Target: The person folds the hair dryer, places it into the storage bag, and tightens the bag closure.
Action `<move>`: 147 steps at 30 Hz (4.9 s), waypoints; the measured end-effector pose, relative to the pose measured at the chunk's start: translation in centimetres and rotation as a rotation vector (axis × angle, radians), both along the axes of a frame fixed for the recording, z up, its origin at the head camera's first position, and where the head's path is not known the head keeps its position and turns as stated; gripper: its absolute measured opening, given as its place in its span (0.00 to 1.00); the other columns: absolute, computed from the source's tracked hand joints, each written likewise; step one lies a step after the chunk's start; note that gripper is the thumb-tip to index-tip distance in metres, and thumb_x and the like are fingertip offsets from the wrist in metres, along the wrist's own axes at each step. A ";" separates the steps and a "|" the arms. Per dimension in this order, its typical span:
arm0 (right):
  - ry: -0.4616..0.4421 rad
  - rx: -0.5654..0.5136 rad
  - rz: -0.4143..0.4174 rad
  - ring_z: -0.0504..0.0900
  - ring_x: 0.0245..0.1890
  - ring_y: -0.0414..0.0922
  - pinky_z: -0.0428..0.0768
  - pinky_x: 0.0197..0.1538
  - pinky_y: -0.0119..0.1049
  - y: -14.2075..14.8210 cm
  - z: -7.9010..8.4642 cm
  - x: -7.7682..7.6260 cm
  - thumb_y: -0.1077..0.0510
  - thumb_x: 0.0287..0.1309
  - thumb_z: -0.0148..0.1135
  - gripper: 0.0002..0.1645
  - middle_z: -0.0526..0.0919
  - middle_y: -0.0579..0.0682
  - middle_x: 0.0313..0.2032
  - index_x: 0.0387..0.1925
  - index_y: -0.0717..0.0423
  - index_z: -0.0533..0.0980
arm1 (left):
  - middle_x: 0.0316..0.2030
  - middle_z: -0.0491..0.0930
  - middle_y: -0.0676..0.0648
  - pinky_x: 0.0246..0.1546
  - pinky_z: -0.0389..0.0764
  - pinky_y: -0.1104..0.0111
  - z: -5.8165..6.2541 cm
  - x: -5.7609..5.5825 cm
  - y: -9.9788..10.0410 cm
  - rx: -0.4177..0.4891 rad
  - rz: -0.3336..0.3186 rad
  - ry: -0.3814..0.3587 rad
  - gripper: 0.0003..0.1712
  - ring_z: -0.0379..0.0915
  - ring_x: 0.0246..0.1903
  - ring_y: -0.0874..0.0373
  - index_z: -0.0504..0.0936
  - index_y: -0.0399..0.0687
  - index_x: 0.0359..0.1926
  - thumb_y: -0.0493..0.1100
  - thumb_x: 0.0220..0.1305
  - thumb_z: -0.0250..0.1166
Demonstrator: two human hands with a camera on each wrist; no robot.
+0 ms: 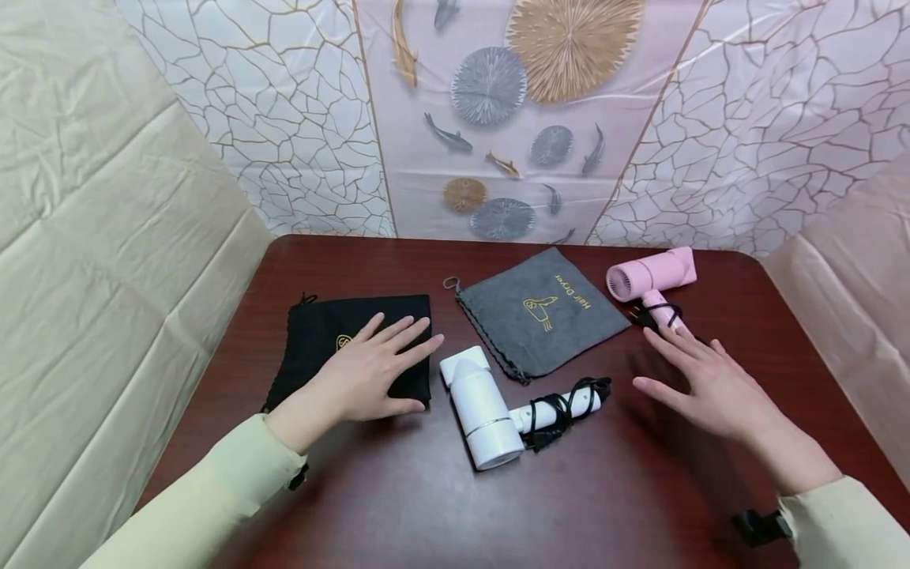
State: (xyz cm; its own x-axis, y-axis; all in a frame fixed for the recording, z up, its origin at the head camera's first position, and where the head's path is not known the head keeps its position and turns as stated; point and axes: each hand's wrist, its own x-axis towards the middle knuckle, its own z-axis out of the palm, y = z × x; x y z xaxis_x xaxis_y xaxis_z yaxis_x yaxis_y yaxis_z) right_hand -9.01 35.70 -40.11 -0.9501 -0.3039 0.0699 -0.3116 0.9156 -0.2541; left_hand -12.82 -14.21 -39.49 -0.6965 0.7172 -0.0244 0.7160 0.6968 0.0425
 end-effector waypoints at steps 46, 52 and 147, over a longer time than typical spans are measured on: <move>-0.156 0.073 0.114 0.89 0.50 0.58 0.82 0.55 0.64 -0.8 1.6 -0.7 0.43 0.70 0.70 0.30 0.89 0.57 0.55 0.64 0.56 0.83 | 0.75 0.72 0.45 0.79 0.62 0.54 -2.0 -0.7 8.1 -0.095 -0.508 0.080 0.41 0.64 0.77 0.50 0.72 0.52 0.78 0.48 0.67 0.76; -0.177 0.081 0.109 0.89 0.50 0.58 0.82 0.55 0.64 -0.9 1.4 -0.7 0.42 0.70 0.70 0.30 0.89 0.57 0.56 0.65 0.56 0.82 | 0.72 0.75 0.44 0.77 0.66 0.57 -2.1 -0.6 8.1 -0.058 -0.523 0.079 0.40 0.67 0.75 0.49 0.74 0.50 0.75 0.46 0.63 0.77; -0.098 -0.908 -0.027 0.40 0.85 0.45 0.50 0.83 0.51 -17.2 -1.4 -7.3 0.54 0.79 0.59 0.51 0.38 0.47 0.86 0.87 0.48 0.38 | 0.63 0.79 0.42 0.78 0.64 0.57 0.9 -0.3 5.9 0.191 -0.428 0.377 0.42 0.73 0.66 0.49 0.74 0.38 0.69 0.51 0.61 0.81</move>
State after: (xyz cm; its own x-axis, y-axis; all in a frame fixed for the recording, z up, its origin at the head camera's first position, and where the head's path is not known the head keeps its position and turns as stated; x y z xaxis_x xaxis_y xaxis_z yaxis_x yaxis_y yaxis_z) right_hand -16.28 18.48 -41.51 -0.9704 -0.1487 0.1902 -0.2321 0.3577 -0.9045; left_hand -13.14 -8.36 -38.58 -0.2807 0.9032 0.3248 0.9213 0.3484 -0.1726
